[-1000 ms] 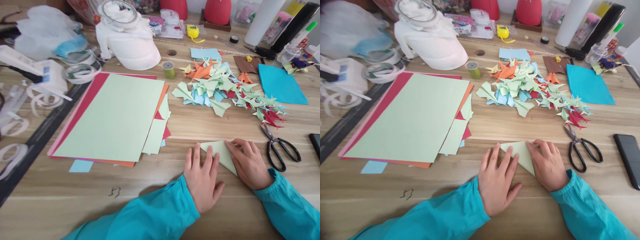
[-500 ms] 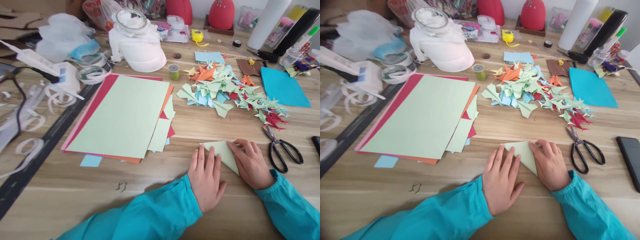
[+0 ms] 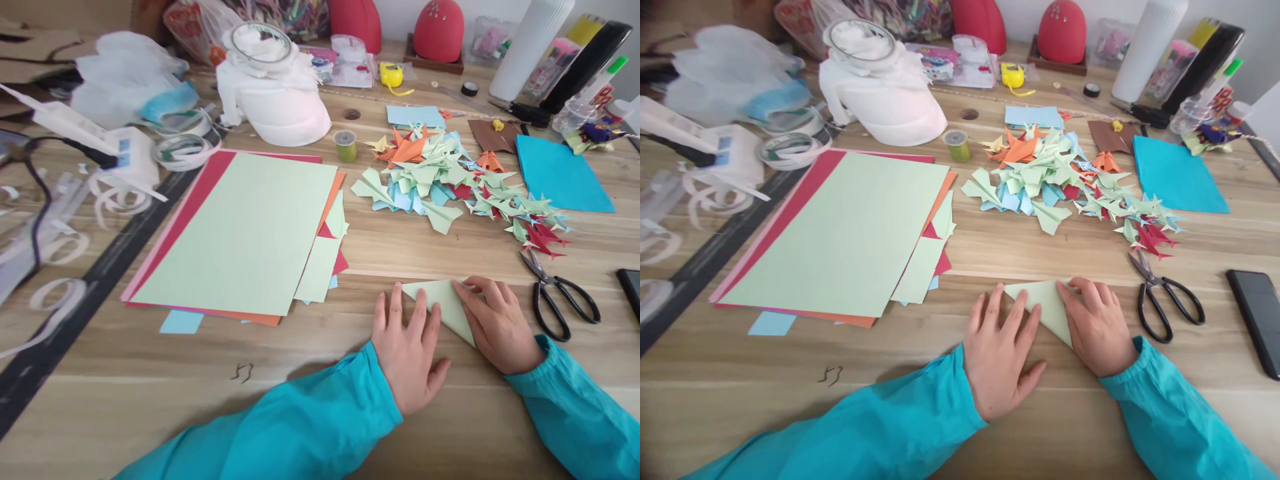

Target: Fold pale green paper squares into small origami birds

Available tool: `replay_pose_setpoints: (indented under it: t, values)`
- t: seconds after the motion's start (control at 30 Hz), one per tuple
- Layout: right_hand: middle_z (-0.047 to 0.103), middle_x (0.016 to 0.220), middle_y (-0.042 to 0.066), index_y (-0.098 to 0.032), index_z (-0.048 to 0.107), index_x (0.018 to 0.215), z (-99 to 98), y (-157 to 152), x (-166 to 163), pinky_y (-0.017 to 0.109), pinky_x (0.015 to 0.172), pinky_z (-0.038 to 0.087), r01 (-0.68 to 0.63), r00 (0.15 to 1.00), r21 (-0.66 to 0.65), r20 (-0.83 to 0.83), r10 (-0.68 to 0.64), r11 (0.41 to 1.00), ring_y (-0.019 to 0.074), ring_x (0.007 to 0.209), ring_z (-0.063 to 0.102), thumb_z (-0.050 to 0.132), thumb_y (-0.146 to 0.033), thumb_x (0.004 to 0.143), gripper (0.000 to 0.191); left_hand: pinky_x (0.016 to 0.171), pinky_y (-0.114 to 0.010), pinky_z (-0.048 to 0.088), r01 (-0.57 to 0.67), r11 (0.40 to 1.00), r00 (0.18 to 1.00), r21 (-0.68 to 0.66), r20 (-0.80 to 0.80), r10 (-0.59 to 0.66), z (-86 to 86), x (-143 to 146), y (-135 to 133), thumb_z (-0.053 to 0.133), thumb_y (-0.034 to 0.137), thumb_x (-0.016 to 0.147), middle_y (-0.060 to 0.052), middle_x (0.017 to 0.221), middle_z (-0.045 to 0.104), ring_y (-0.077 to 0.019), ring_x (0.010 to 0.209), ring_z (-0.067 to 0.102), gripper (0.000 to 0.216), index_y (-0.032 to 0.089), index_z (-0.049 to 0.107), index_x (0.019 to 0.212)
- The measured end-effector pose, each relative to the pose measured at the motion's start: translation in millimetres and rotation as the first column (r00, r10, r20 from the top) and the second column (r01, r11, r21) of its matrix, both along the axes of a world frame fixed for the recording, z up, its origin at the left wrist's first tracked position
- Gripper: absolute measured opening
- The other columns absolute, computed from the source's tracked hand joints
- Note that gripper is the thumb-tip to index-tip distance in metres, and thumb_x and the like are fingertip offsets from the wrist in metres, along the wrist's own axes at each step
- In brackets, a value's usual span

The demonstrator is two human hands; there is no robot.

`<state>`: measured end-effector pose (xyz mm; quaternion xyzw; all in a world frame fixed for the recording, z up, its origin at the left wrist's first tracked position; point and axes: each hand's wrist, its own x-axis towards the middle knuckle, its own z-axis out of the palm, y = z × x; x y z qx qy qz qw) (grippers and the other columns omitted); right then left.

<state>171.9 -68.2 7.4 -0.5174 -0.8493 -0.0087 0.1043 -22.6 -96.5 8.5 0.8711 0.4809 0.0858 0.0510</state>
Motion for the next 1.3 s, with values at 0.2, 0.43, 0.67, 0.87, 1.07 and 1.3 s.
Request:
replay_pose_setpoints:
  t: [0.2, 0.43, 0.67, 0.87, 1.07, 1.3]
  values:
    - [0.051, 0.111, 0.013, -0.017, 0.053, 0.121, 0.5, 0.0, -0.3, 0.039, 0.079, 0.043, -0.001, 1.0, -0.003, 0.008, 0.001, 1.0, 0.025, 0.096, 0.047, 0.043, -0.017, 0.085, 0.038, 0.095, -0.059, 0.023, 0.0, 1.0, 1.0, -0.007, -0.012, 0.0, 2.5, -0.7, 1.7, 0.039, 0.056, 0.077, -0.015, 0.137, 0.037, -0.0455, 0.124, 0.027, 0.067, 0.017, 0.041, 0.132]
    - [0.051, 0.109, 0.012, -0.021, 0.055, 0.119, -0.7, -0.5, 0.7, 0.039, 0.078, 0.043, -0.013, 1.0, 0.001, -0.012, 0.013, 1.0, 0.0245, 0.094, 0.047, 0.045, -0.015, 0.082, 0.039, 0.094, -0.06, 0.024, 0.01, 1.0, 1.0, -0.003, -0.018, -0.01, 2.5, -0.4, 2.3, 0.04, 0.056, 0.077, -0.015, 0.137, 0.038, -0.0462, 0.123, 0.027, 0.066, 0.017, 0.042, 0.131]
    - [0.051, 0.11, 0.012, -0.019, 0.053, 0.121, 0.8, -0.9, -0.7, 0.038, 0.078, 0.042, -0.006, 1.0, -0.01, 0.023, 0.006, 1.0, 0.0246, 0.094, 0.046, 0.044, -0.015, 0.083, 0.039, 0.094, -0.059, 0.023, 0.016, 1.0, 1.0, -0.012, -0.026, -0.016, 3.0, -1.0, 2.5, 0.038, 0.056, 0.078, -0.014, 0.137, 0.038, -0.0464, 0.123, 0.027, 0.066, 0.017, 0.042, 0.131]
    - [0.051, 0.11, 0.012, -0.018, 0.052, 0.122, 0.7, -1.3, -1.3, 0.039, 0.078, 0.042, -0.002, 1.0, -0.005, 0.029, 0.002, 1.0, 0.0247, 0.094, 0.046, 0.045, -0.015, 0.082, 0.041, 0.093, -0.059, 0.024, 0.01, 1.0, 1.0, -0.012, -0.025, -0.011, 1.5, -0.4, 2.2, 0.039, 0.057, 0.077, -0.014, 0.138, 0.037, -0.0464, 0.123, 0.026, 0.067, 0.017, 0.041, 0.132]
    - [0.051, 0.111, 0.012, -0.019, 0.052, 0.122, 0.4, -1.9, -1.6, 0.039, 0.078, 0.042, 0.004, 0.999, -0.007, 0.033, -0.004, 1.0, 0.0252, 0.095, 0.046, 0.046, -0.014, 0.081, 0.042, 0.094, -0.058, 0.024, 0.007, 1.0, 0.999, -0.025, -0.035, -0.008, 3.2, -0.1, 2.8, 0.038, 0.057, 0.078, -0.014, 0.136, 0.039, -0.046, 0.123, 0.027, 0.068, 0.017, 0.041, 0.132]
    - [0.052, 0.11, 0.012, -0.019, 0.051, 0.123, 1.4, -1.0, -1.7, 0.038, 0.076, 0.041, -0.005, 0.998, 0.0, 0.063, 0.005, 1.0, 0.0247, 0.094, 0.046, 0.046, -0.014, 0.081, 0.043, 0.093, -0.058, 0.025, 0.011, 1.0, 0.999, -0.01, -0.036, -0.011, 3.6, -0.5, 3.8, 0.04, 0.057, 0.077, -0.015, 0.135, 0.04, -0.0448, 0.121, 0.029, 0.068, 0.016, 0.042, 0.131]
